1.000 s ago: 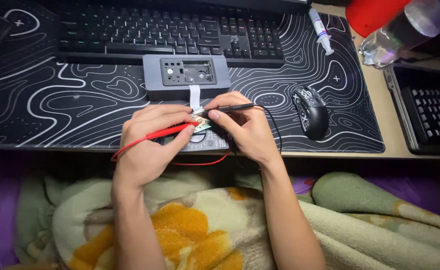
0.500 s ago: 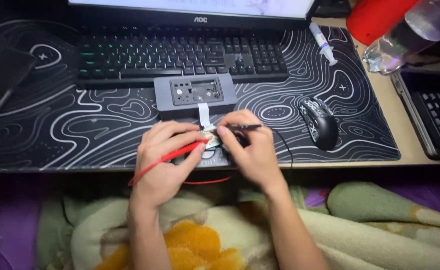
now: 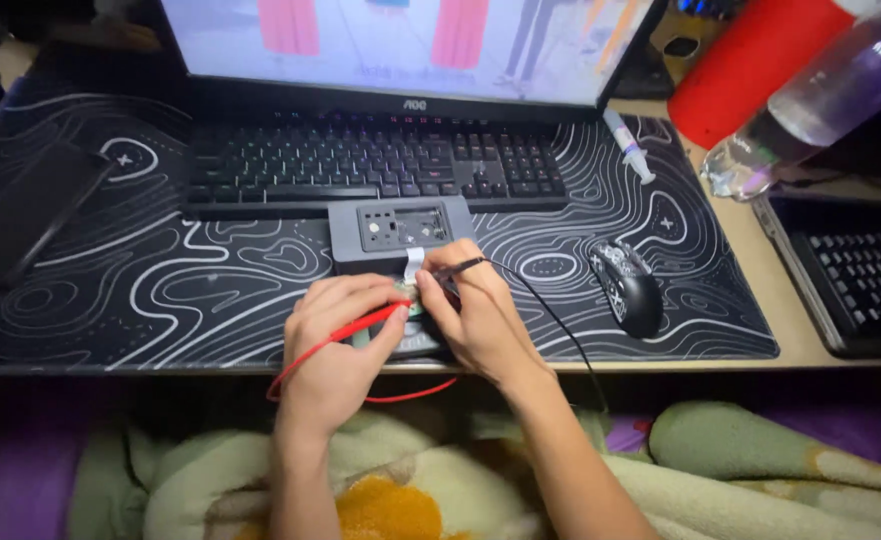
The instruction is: Testing an electronic circuit board using a multimeter to check contact points
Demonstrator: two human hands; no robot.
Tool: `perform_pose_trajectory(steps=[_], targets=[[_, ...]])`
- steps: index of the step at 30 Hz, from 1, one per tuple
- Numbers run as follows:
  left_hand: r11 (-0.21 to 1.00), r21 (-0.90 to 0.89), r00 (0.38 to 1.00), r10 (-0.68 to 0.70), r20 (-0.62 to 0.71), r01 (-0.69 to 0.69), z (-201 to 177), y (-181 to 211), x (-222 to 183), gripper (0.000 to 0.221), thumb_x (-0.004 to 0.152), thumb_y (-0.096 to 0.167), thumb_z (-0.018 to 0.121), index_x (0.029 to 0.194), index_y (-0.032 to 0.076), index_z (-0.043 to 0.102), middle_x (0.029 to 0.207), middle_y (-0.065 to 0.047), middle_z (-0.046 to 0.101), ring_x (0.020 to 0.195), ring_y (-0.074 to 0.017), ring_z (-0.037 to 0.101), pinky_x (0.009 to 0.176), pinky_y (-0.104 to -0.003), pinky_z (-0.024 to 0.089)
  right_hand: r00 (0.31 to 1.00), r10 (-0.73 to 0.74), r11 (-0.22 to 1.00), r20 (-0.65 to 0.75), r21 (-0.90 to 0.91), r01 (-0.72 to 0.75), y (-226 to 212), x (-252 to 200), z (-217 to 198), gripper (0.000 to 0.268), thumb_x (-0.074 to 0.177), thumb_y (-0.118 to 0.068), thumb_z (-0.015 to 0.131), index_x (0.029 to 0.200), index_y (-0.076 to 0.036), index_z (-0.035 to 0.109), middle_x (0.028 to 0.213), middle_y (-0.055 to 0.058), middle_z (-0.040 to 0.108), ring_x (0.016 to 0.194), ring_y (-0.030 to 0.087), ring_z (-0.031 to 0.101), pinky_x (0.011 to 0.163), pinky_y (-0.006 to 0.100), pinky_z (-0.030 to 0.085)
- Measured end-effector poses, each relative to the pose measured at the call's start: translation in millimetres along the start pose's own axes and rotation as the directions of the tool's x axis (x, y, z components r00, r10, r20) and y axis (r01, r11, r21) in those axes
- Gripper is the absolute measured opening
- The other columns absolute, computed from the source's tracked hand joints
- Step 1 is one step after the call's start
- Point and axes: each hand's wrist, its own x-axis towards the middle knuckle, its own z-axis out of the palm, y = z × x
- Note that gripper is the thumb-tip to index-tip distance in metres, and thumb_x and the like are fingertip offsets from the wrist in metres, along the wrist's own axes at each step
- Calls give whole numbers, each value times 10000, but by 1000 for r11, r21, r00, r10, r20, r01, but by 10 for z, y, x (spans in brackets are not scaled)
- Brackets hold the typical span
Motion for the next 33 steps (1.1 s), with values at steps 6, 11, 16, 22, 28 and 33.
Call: perform_pose_trajectory(steps=[6,11,16,22,28,33], targets=[[999,34,1000,13,-16,-12,-37,217,29,122,959,132,860,1064,176,905,1143,12,872,1084,-199,759,1036,-352,545,995,-82,987,57,141,73,-93,-20,-208,171,1163,-198,616,1160,-70,730,1141,75,730,1097,243,681,1060,373,518],[998,58,1000,12,-2,-11,-30,183,23,111,971,170,854,1064,187,912,1177,11,881,1101,-196,763,1056,-364,534,998,12,976,64,215,-26,-79,-11,-251,178,1127,-222,675,1162,-87,786,1162,73,762,1122,223,723,1076,358,538],[998,70,1000,-3,12,2,-36,191,24,111,979,190,854,1069,201,917,1182,14,883,1118,-188,769,1069,-363,526,996,53,961,74,269,-71,-54,-16,-250,188,1099,-227,725,1172,-90,830,1179,79,778,1161,222,738,1107,368,544],[997,74,1000,1,18,-3,-43,193,35,101,978,181,849,1055,194,912,1174,4,890,1128,-198,779,1058,-361,539,996,45,964,77,258,-63,-29,-14,-255,188,1110,-221,701,1166,-94,827,1173,72,792,1145,212,743,1102,358,542],[998,56,1000,1,13,-2,-40,207,36,101,979,168,847,1053,180,916,1162,-3,895,1117,-195,786,1058,-357,549,995,47,959,84,274,-69,-15,-25,-247,175,1100,-207,706,1169,-96,822,1186,67,783,1164,210,733,1115,364,532],[998,68,1000,-18,2,18,-41,220,20,89,971,177,864,1046,181,913,1171,-9,901,1128,-212,794,1062,-377,553,992,105,954,76,275,-122,-18,-24,-248,167,1103,-210,702,1134,-99,823,1150,50,799,1125,196,740,1083,345,551]])
